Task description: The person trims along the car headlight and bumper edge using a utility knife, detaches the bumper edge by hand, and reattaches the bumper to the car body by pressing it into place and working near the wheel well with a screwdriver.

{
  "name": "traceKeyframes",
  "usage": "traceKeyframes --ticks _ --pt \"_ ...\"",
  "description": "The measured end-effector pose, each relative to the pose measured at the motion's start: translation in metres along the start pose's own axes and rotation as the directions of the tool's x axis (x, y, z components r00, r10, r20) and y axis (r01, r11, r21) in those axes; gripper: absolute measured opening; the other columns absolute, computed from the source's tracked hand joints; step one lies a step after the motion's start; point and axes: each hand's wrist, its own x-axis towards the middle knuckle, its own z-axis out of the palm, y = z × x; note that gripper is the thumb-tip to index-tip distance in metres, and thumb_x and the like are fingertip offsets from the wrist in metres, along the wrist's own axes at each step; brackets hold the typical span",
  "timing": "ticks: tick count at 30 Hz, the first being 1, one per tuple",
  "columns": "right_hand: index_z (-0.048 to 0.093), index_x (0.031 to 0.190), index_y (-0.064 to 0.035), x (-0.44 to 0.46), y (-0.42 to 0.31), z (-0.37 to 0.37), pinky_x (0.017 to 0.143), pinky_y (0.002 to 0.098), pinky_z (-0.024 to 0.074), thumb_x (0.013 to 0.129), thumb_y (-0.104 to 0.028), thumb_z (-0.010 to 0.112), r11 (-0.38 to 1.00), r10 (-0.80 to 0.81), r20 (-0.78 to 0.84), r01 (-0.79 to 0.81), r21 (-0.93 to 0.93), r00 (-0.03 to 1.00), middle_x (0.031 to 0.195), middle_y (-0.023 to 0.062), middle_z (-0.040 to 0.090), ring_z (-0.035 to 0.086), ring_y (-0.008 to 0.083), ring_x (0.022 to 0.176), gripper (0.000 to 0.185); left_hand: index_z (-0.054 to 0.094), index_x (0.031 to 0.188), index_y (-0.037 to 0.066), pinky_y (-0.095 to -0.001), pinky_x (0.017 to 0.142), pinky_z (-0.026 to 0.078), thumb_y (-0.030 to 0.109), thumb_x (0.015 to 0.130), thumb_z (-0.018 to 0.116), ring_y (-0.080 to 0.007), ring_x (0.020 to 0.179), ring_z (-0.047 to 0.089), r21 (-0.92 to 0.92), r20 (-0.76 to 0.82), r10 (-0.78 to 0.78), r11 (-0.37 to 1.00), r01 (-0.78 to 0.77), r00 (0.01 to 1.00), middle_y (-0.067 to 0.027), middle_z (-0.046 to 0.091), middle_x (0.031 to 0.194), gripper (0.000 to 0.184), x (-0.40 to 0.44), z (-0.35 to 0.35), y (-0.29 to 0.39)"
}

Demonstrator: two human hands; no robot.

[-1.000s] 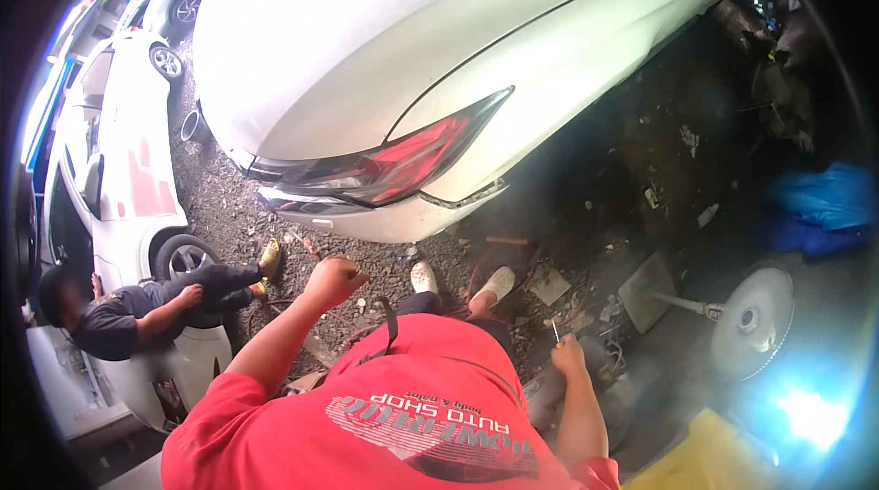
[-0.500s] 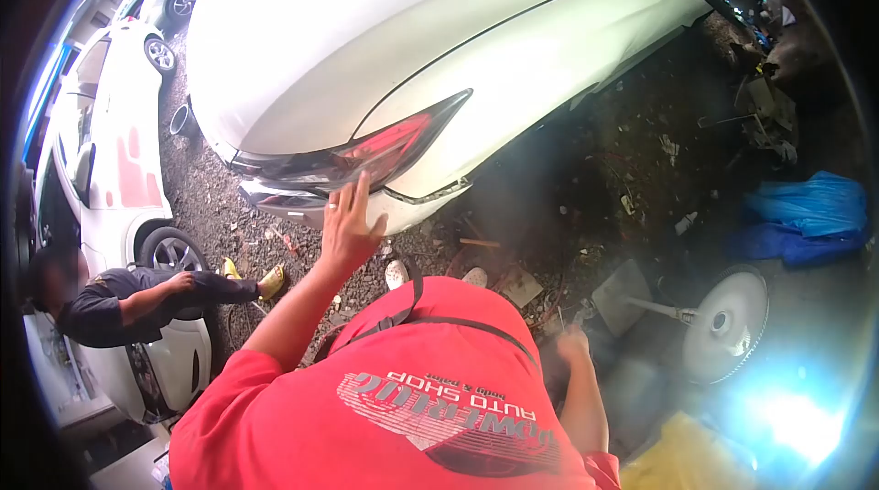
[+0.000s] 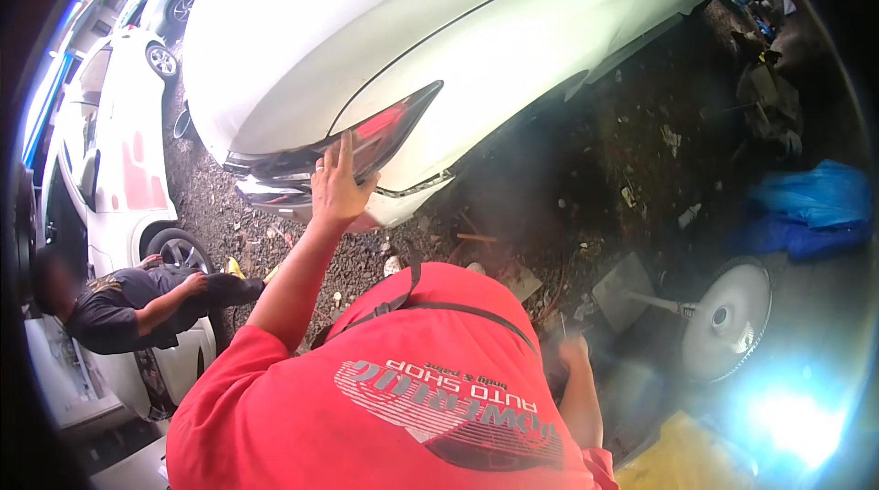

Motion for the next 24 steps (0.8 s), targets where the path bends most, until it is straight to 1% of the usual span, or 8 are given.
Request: traceKeyframes --ticks 2,4,8,10,14,17,20,24 --pt "0.069 0.114 0.0017 0.001 -0.022 -0.01 0.062 0.0447 0.0572 0.092 -0.016 0.066 0.985 0.141 0.075 -0.148 0.089 0.987 0.09 0.023 0.077 0.076 0.0326 0.072 0.029 0.025 0.173 0.019 -0.059 0.111 0.045 0.044 0.088 0.082 -0.0519 0.139 0.053 -0.022 -0.001 0.007 1.0 -0.007 1.0 -0.0342 0.048 0.155 0.105 0.001 0.008 -0.01" --pt "0.069 0.117 0.0012 -0.004 -0.048 -0.021 0.063 0.0452 0.0578 0.095 -0.016 0.063 0.984 0.161 -0.043 -0.157 0.087 0.986 0.09 0.0219 0.078 0.076 0.0335 0.071 0.029 0.023 0.174 0.022 -0.0591 0.112 0.045 0.044 0.088 0.081 -0.0527 0.14 0.052 -0.005 0.026 0.001 1.0 -0.001 1.0 -0.0345 0.046 0.159 0.105 0.001 0.002 -0.01" --pt "0.07 0.119 -0.0003 -0.003 -0.072 -0.026 0.065 0.0465 0.0588 0.096 -0.019 0.061 0.98 0.199 -0.028 -0.198 0.033 0.98 0.097 0.0237 0.078 0.078 0.0361 0.077 0.03 0.022 0.174 0.021 -0.0579 0.111 0.046 0.042 0.089 0.079 -0.0506 0.138 0.054 0.065 0.016 0.044 0.997 -0.045 0.999 -0.0316 0.053 0.153 0.105 -0.008 -0.006 -0.004" --pt "0.071 0.119 -0.0015 -0.003 -0.074 -0.021 0.068 0.0475 0.0599 0.096 -0.023 0.061 0.999 0.049 -0.155 -0.051 -0.009 0.987 0.105 0.027 0.077 0.078 0.0385 0.086 0.033 0.021 0.174 0.021 -0.0571 0.109 0.047 0.038 0.088 0.079 -0.049 0.135 0.056 0.062 0.208 -0.023 0.998 0.011 0.978 -0.03 0.056 0.148 0.106 -0.012 -0.014 0.001" --pt "0.071 0.12 -0.0016 -0.004 -0.075 -0.014 0.07 0.0476 0.0601 0.096 -0.023 0.061 0.982 0.153 -0.067 -0.145 0.119 0.986 0.111 0.0275 0.076 0.078 0.0389 0.092 0.033 0.019 0.174 0.019 -0.0562 0.108 0.048 0.037 0.088 0.078 -0.0469 0.133 0.058 0.091 0.19 0.038 0.994 -0.057 0.981 -0.0287 0.059 0.143 0.106 -0.028 -0.002 -0.004" --pt "0.07 0.117 -0.0015 -0.007 -0.065 -0.005 0.065 0.0477 0.059 0.096 -0.019 0.06 1.0 0.023 -0.194 -0.023 0.003 0.981 0.102 0.0248 0.077 0.078 0.0361 0.082 0.029 0.021 0.174 0.015 -0.0561 0.11 0.049 0.035 0.087 0.078 -0.0483 0.132 0.059 0.099 0.344 -0.011 0.995 -0.025 0.939 -0.0299 0.062 0.139 0.106 -0.043 0.002 0.0" --pt "0.069 0.115 -0.0017 -0.005 -0.057 0.0 0.056 0.0468 0.0562 0.098 -0.019 0.059 0.98 0.175 -0.032 -0.17 0.107 0.984 0.089 0.021 0.075 0.074 0.0323 0.067 0.026 0.023 0.172 0.013 -0.0561 0.107 0.05 0.035 0.087 0.076 -0.0439 0.13 0.061 0.109 0.365 0.063 0.988 -0.11 0.929 -0.0268 0.064 0.137 0.103 -0.057 0.023 -0.009" --pt "0.067 0.115 -0.0023 -0.011 -0.056 0.006 0.048 0.044 0.0521 0.1 -0.02 0.057 0.961 0.231 0.061 -0.238 0.141 0.971 0.078 0.018 0.072 0.069 0.0293 0.056 0.026 0.022 0.173 0.011 -0.0553 0.105 0.051 0.029 0.087 0.075 -0.044 0.128 0.063 0.15 0.461 0.133 0.963 -0.225 0.877 -0.0267 0.067 0.132 0.103 -0.067 0.037 -0.009"
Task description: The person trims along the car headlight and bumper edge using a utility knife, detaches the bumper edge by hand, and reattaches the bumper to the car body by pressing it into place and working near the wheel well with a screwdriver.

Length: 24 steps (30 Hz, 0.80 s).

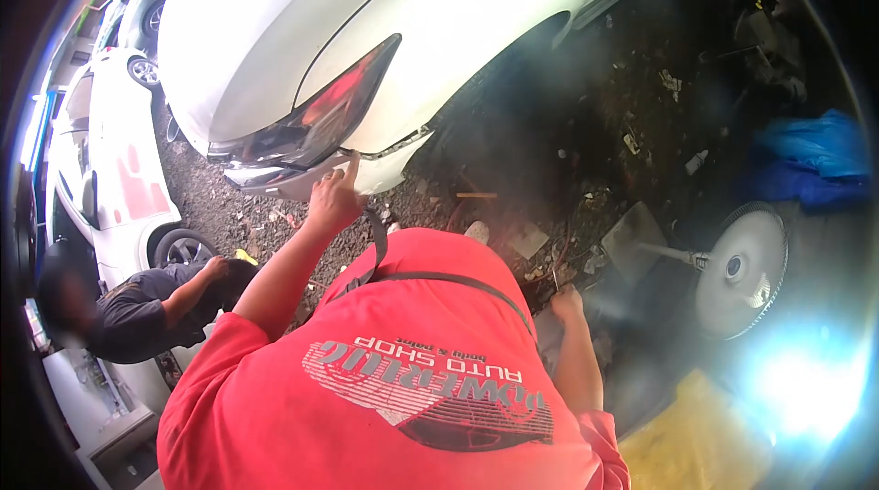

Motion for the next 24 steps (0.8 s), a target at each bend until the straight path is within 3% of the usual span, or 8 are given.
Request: traceKeyframes --ticks 3,14,16,20,24 --pt "0.066 0.117 -0.0025 -0.016 -0.006 -0.002 0.048 0.0434 0.0517 0.101 -0.02 0.057 0.999 0.013 0.012 -0.014 0.04 1.0 0.078 0.0174 0.072 0.069 0.029 0.056 0.025 0.018 0.173 0.007 -0.0547 0.103 0.052 0.031 0.086 0.078 -0.0438 0.123 0.066 -0.027 -0.005 -0.011 1.0 0.011 1.0 -0.0267 0.07 0.125 0.108 0.003 0.001 0.006" --pt "0.068 0.119 -0.001 -0.054 -0.037 -0.041 0.052 0.0448 0.0543 0.097 -0.017 0.063 0.966 0.166 0.089 -0.18 0.185 0.982 0.086 0.02 0.074 0.073 0.0304 0.064 0.028 0.012 0.174 0.009 -0.0535 0.105 0.052 0.033 0.089 0.079 -0.0426 0.124 0.067 0.008 0.098 -0.059 0.998 0.058 0.993 -0.0268 0.071 0.128 0.111 0.009 -0.003 0.012" --pt "0.07 0.113 0.0007 -0.033 -0.014 -0.025 0.054 0.0456 0.0543 0.097 -0.016 0.062 0.993 0.067 -0.006 -0.066 0.096 0.998 0.082 0.0199 0.074 0.073 0.0306 0.064 0.025 0.013 0.174 0.008 -0.0535 0.105 0.052 0.032 0.09 0.079 -0.0416 0.123 0.068 0.018 0.096 -0.048 0.999 0.047 0.994 -0.0261 0.072 0.128 0.109 0.011 -0.001 0.011" --pt "0.07 0.105 0.0021 -0.027 -0.012 -0.026 0.055 0.0457 0.0544 0.096 -0.015 0.061 0.995 0.021 -0.055 -0.016 0.099 0.998 0.078 0.0194 0.072 0.072 0.0305 0.062 0.022 0.017 0.172 0.006 -0.0529 0.105 0.052 0.032 0.09 0.078 -0.0424 0.123 0.067 0.02 0.085 -0.037 0.999 0.035 0.996 -0.0262 0.072 0.126 0.106 0.012 0.001 0.013" --pt "0.07 0.102 0.0005 -0.045 -0.038 -0.04 0.053 0.045 0.0531 0.096 -0.015 0.059 0.965 0.06 -0.023 -0.052 0.256 0.998 0.074 0.0174 0.071 0.071 0.0296 0.06 0.02 0.021 0.171 0.004 -0.0537 0.104 0.053 0.032 0.089 0.079 -0.0433 0.121 0.068 0.019 0.075 -0.041 0.999 0.04 0.996 -0.0264 0.073 0.124 0.104 0.013 0.004 0.014"
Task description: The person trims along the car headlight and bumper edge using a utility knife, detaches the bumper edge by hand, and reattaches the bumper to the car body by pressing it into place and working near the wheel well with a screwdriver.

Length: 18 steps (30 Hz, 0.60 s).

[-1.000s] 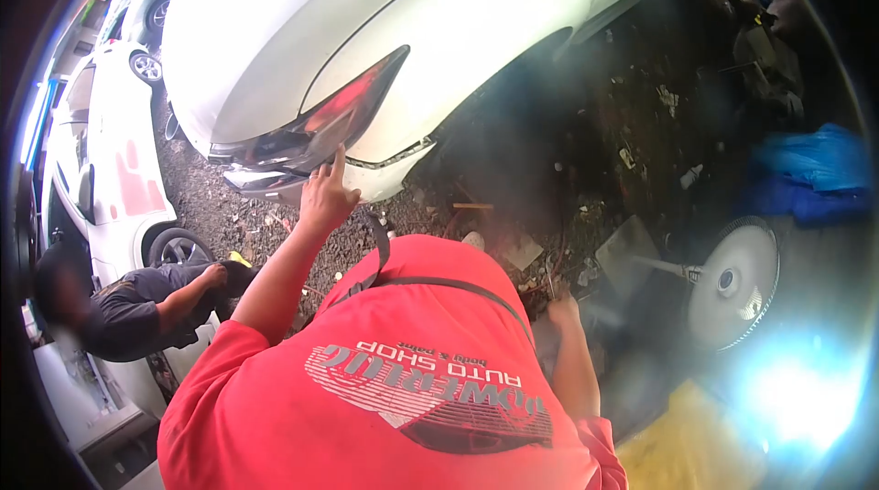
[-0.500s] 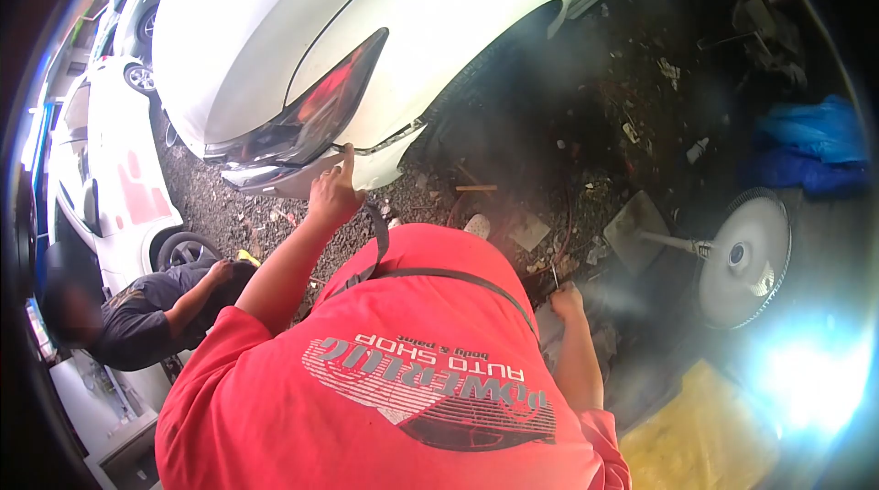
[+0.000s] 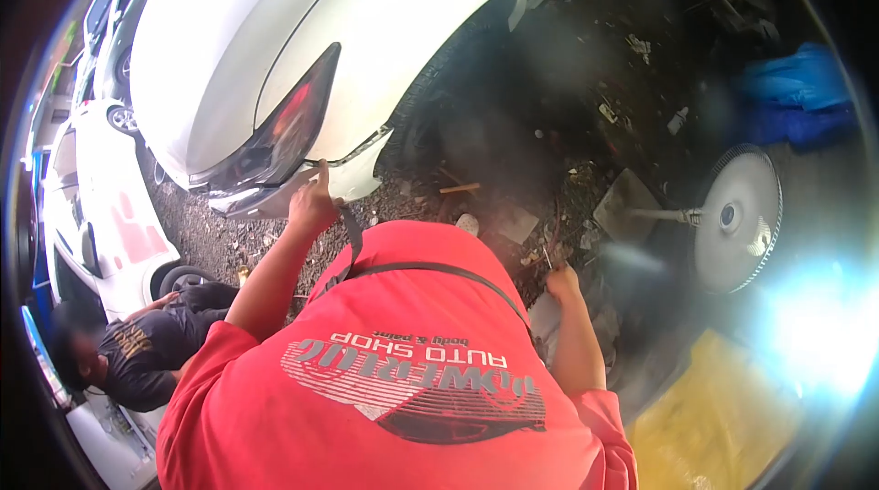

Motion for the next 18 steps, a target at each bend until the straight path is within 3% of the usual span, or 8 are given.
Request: traceKeyframes --ticks 5,8,11,13,14,16,18 --pt "0.07 0.104 -0.0022 -0.007 0.003 0.004 0.051 0.0425 0.0526 0.096 -0.016 0.059 0.997 0.06 0.028 -0.061 0.04 0.998 0.073 0.0147 0.071 0.07 0.0269 0.058 0.02 0.028 0.169 0.003 -0.0529 0.103 0.053 0.033 0.089 0.079 -0.0438 0.118 0.069 0.015 0.016 0.013 1.0 -0.013 1.0 -0.0261 0.073 0.124 0.1 0.001 -0.004 0.003" --pt "0.069 0.106 -0.0017 -0.008 0.014 0.004 0.051 0.0411 0.0534 0.096 -0.017 0.06 0.993 0.116 0.139 -0.118 0.004 0.983 0.074 0.0137 0.071 0.07 0.0254 0.059 0.021 0.032 0.168 0.006 -0.0539 0.102 0.054 0.033 0.09 0.077 -0.0445 0.117 0.069 0.027 0.009 0.045 0.999 -0.045 0.999 -0.0262 0.073 0.124 0.093 -0.001 -0.004 0.008" --pt "0.069 0.106 -0.0008 -0.012 0.023 0.009 0.051 0.0407 0.0531 0.094 -0.015 0.062 0.99 0.132 0.119 -0.137 0.035 0.984 0.074 0.0138 0.071 0.071 0.0248 0.061 0.02 0.045 0.161 0.009 -0.0548 0.103 0.054 0.035 0.091 0.075 -0.0455 0.118 0.069 -0.061 0.071 0.111 0.992 -0.106 0.991 -0.0272 0.073 0.125 0.081 -0.011 0.003 0.004" --pt "0.069 0.104 -0.0003 -0.013 0.025 0.008 0.051 0.0407 0.0531 0.092 -0.013 0.064 0.987 0.142 0.125 -0.15 0.059 0.982 0.074 0.0136 0.071 0.071 0.0252 0.061 0.018 0.063 0.147 0.01 -0.0537 0.105 0.055 0.038 0.091 0.075 -0.0441 0.121 0.07 -0.129 0.047 0.219 0.969 -0.212 0.975 -0.0257 0.074 0.127 0.063 -0.019 0.02 -0.004" --pt "0.069 0.104 -0.0003 -0.011 0.025 0.007 0.051 0.0407 0.0531 0.092 -0.013 0.064 0.988 0.143 0.129 -0.15 0.049 0.981 0.074 0.0136 0.071 0.071 0.0252 0.061 0.018 0.063 0.147 0.01 -0.0537 0.105 0.055 0.038 0.091 0.075 -0.0441 0.121 0.07 -0.134 0.052 0.212 0.97 -0.203 0.976 -0.0257 0.074 0.127 0.063 -0.022 0.023 -0.006" --pt "0.07 0.117 -0.0005 -0.005 0.024 0.003 0.059 0.0437 0.0587 0.098 -0.021 0.061 0.989 0.142 0.159 -0.135 -0.054 0.977 0.075 0.016 0.075 0.075 0.0278 0.063 0.03 0.074 0.132 0.01 -0.0516 0.107 0.055 0.041 0.091 0.075 -0.0413 0.123 0.07 -0.156 0.305 0.152 0.982 -0.109 0.94 -0.0228 0.074 0.129 0.052 -0.03 0.032 -0.008" --pt "0.071 0.114 -0.0002 0.002 0.021 0.001 0.056 0.0423 0.0568 0.096 -0.018 0.062 0.989 0.148 0.149 -0.142 -0.049 0.978 0.077 0.0156 0.074 0.073 0.0266 0.062 0.026 0.077 0.128 0.011 -0.0507 0.106 0.055 0.045 0.091 0.075 -0.0406 0.123 0.07 -0.18 0.366 0.124 0.982 -0.06 0.922 -0.0213 0.075 0.129 0.05 -0.035 0.05 -0.018"
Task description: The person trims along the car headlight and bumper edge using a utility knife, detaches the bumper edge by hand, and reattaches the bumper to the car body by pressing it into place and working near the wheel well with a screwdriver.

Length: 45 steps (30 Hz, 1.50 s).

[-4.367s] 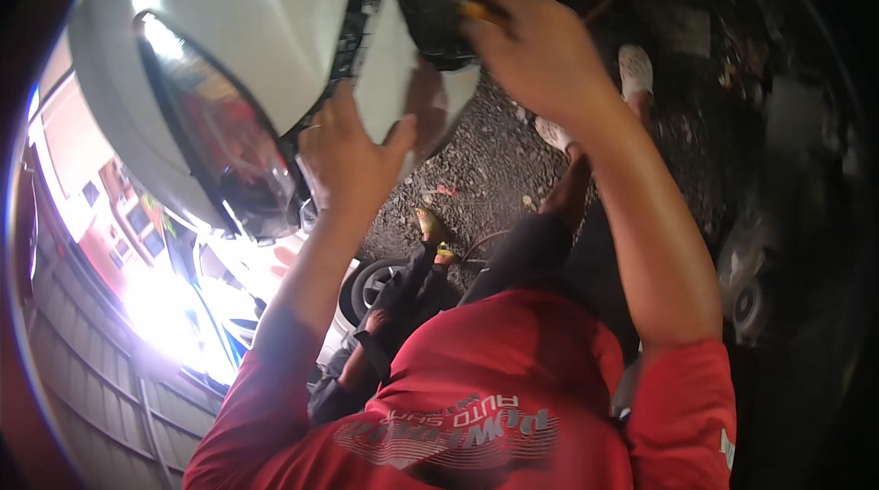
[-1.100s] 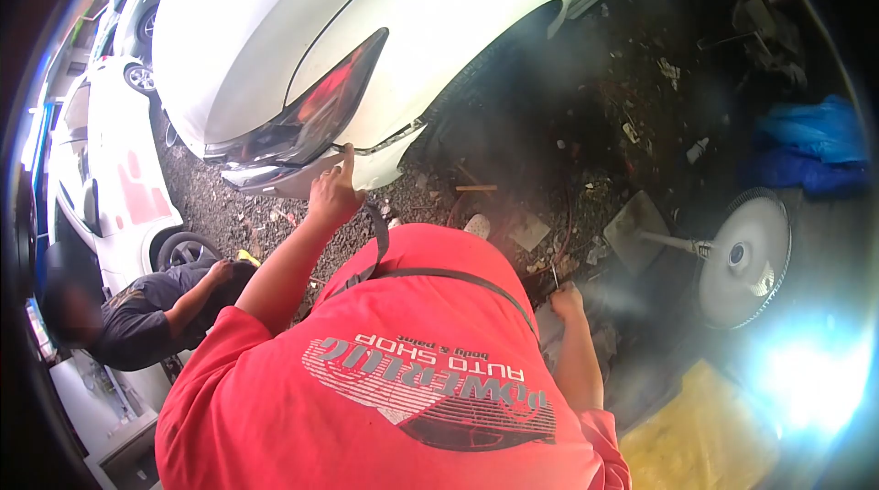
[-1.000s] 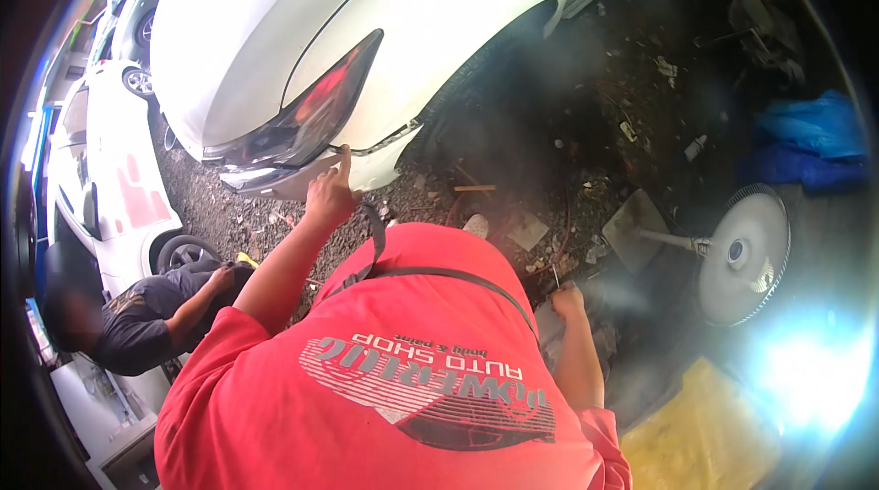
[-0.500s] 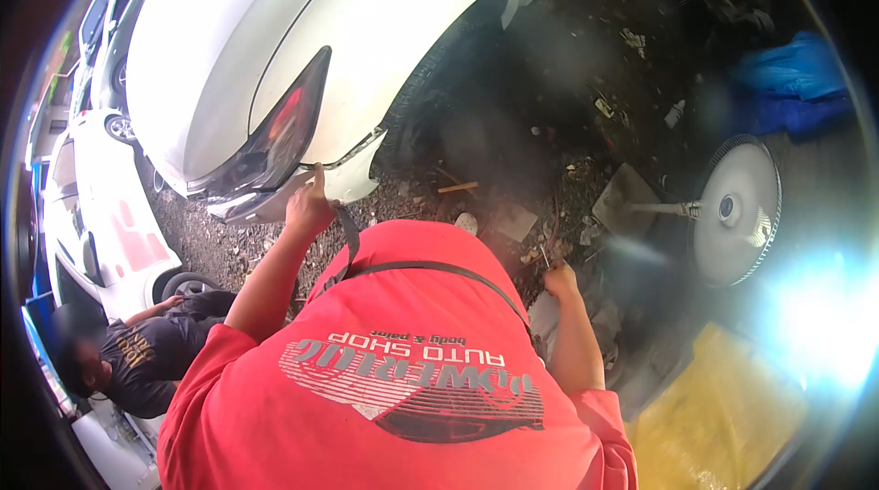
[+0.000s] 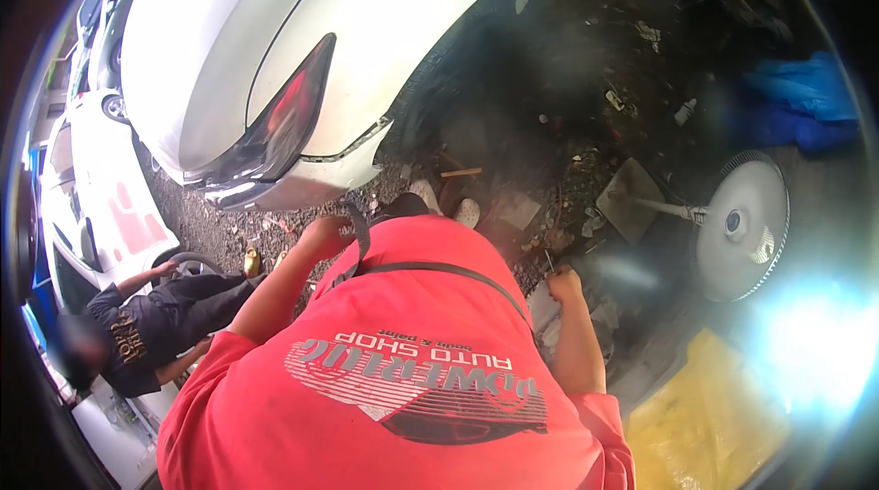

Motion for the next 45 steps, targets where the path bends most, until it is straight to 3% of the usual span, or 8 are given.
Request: traceKeyframes --ticks 20,22,28,33,35,38,42,45 --pt "0.073 0.121 -0.0032 0.034 -0.176 -0.122 0.065 0.0411 0.0565 0.092 -0.018 0.07 0.954 -0.208 -0.166 0.163 -0.252 0.964 0.099 0.0174 0.077 0.075 0.0259 0.073 0.033 0.082 0.118 0.015 -0.0494 0.099 0.058 0.049 0.093 0.072 -0.0416 0.11 0.074 -0.368 0.124 0.037 0.93 0.012 0.992 -0.0202 0.079 0.116 0.043 0.092 0.032 -0.013" --pt "0.072 0.123 -0.0062 0.05 -0.205 -0.146 0.094 0.0486 0.0569 0.093 -0.024 0.067 0.949 -0.224 -0.091 0.195 -0.248 0.97 0.114 0.0254 0.076 0.073 0.0405 0.113 0.035 0.081 0.122 0.013 -0.0495 0.099 0.058 0.05 0.093 0.072 -0.042 0.112 0.074 -0.437 0.078 0.002 0.899 0.032 0.997 -0.022 0.078 0.116 0.047 0.099 0.03 0.005" --pt "0.072 0.123 -0.007 0.146 -0.301 -0.244 0.093 0.0473 0.056 0.094 -0.022 0.065 0.919 -0.175 0.121 0.206 -0.336 0.977 0.114 0.0244 0.076 0.073 0.0406 0.114 0.033 0.079 0.124 0.012 -0.0484 0.099 0.058 0.048 0.094 0.073 -0.0425 0.114 0.073 -0.622 0.021 -0.235 0.758 0.197 0.972 -0.0237 0.077 0.12 0.048 0.129 0.043 0.089" --pt "0.069 0.131 -0.0098 0.322 -0.345 -0.342 0.096 0.0543 0.0561 0.101 -0.026 0.061 0.464 -0.363 0.353 0.496 -0.734 0.862 0.118 0.0279 0.074 0.071 0.0484 0.113 0.035 0.077 0.128 0.011 -0.0503 0.1 0.057 0.046 0.095 0.07 -0.0435 0.115 0.073 -0.708 -0.004 -0.405 0.647 0.283 0.914 -0.0232 0.075 0.125 0.048 0.134 0.06 0.203" --pt "0.069 0.117 -0.003 0.351 -0.381 -0.373 0.074 0.0505 0.0553 0.102 -0.021 0.065 0.314 -0.595 0.382 0.642 -0.699 0.707 0.095 0.0227 0.076 0.075 0.0388 0.085 0.024 0.076 0.13 0.012 -0.0506 0.099 0.057 0.047 0.095 0.069 -0.043 0.115 0.073 -0.656 0.086 -0.468 0.638 0.403 0.879 -0.0231 0.076 0.125 0.05 0.119 0.025 0.248" --pt "0.067 0.126 -0.0088 0.375 -0.441 -0.381 0.09 0.0562 0.0562 0.101 -0.026 0.063 0.452 -0.431 0.402 0.579 -0.679 0.808 0.113 0.0262 0.075 0.072 0.0478 0.108 0.03 0.074 0.134 0.011 -0.0518 0.098 0.057 0.045 0.095 0.071 -0.0431 0.113 0.073 -0.554 0.187 -0.515 0.647 0.523 0.836 -0.024 0.076 0.122 0.051 0.086 0.016 0.268" --pt "0.067 0.12 -0.0096 0.278 -0.518 -0.335 0.088 0.0562 0.0559 0.1 -0.023 0.064 0.302 -0.604 0.454 0.715 -0.631 0.655 0.11 0.0256 0.074 0.07 0.0492 0.106 0.025 0.072 0.134 0.01 -0.054 0.099 0.057 0.033 0.093 0.075 -0.0448 0.111 0.072 -0.655 0.102 -0.597 0.562 0.505 0.796 -0.0237 0.076 0.121 0.047 0.07 0.054 0.253" --pt "0.067 0.119 -0.0103 0.26 -0.53 -0.275 0.087 0.0565 0.0556 0.099 -0.021 0.063 0.214 -0.655 0.542 0.816 -0.536 0.527 0.109 0.0256 0.074 0.07 0.0495 0.106 0.024 0.065 0.143 0.008 -0.0519 0.11 0.051 0.032 0.095 0.072 -0.0444 0.131 0.061 -0.535 -0.07 -0.526 0.736 0.413 0.847 -0.023 0.066 0.139 0.054 0.08 0.039 0.24"
